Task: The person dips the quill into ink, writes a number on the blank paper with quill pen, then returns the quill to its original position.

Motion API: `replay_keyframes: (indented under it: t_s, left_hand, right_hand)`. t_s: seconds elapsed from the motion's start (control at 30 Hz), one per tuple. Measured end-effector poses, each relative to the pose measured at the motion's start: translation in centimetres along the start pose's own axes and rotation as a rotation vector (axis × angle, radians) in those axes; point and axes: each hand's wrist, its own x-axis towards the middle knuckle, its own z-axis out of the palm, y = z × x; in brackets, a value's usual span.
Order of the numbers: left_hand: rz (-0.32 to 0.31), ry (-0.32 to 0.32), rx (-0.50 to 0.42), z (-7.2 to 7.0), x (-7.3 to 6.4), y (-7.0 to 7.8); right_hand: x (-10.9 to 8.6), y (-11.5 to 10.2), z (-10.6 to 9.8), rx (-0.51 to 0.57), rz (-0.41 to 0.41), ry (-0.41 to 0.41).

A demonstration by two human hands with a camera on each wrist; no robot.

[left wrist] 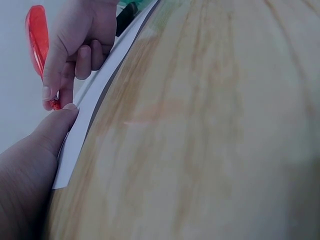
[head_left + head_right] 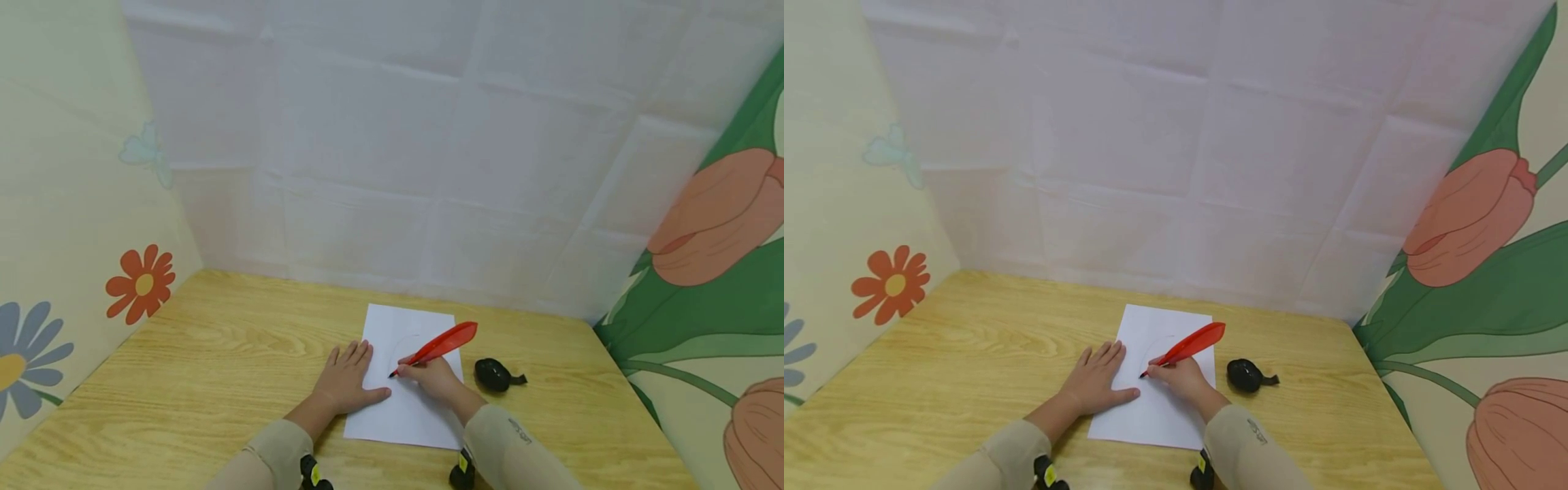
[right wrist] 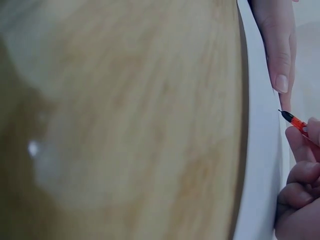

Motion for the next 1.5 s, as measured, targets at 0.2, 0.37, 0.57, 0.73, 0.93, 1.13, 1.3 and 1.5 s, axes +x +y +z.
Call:
replay_keyframes:
  t_s: [0.2,0.37,0.57,0.73,0.93,1.13,1.3,1.5]
  left_hand:
    - [0.002,0.005,-0.003,0.0,-0.1,0.1]
    - [0.000,0.002,-0.003,0.1,-0.1,0.1]
    - [0.000,0.001,0.001,0.1,-0.1,0.1]
    - [0.000,0.002,0.003,0.2,-0.1,0.0]
    - [-0.003,0.001,0.005,0.4,-0.1,0.0]
    - [0.000,0.005,0.003,0.4,0.0,-0.1]
    - [0.001,0.004,0.001,0.3,0.1,-0.1]
    - [0.000,0.009,0.000,0.3,0.3,-0.2]
  right_hand:
    - [-0.1,0.2,0.0,-0.003,-0.001,-0.006]
    - [-0.3,0.3,0.0,-0.004,-0.018,-0.014]
    - [-0.9,0.2,-0.1,0.001,-0.017,-0.026]
    - [-1.2,0.2,-0.1,-0.001,-0.021,-0.031]
    - [-1.3,0.5,-0.2,0.011,-0.045,-0.039]
    - [-1.5,0.5,-0.3,0.005,-0.058,-0.043]
    - [-1.6,0.5,-0.4,0.003,-0.044,-0.049]
    - [-1.9,0.4,-0.5,0.000,-0.036,-0.057]
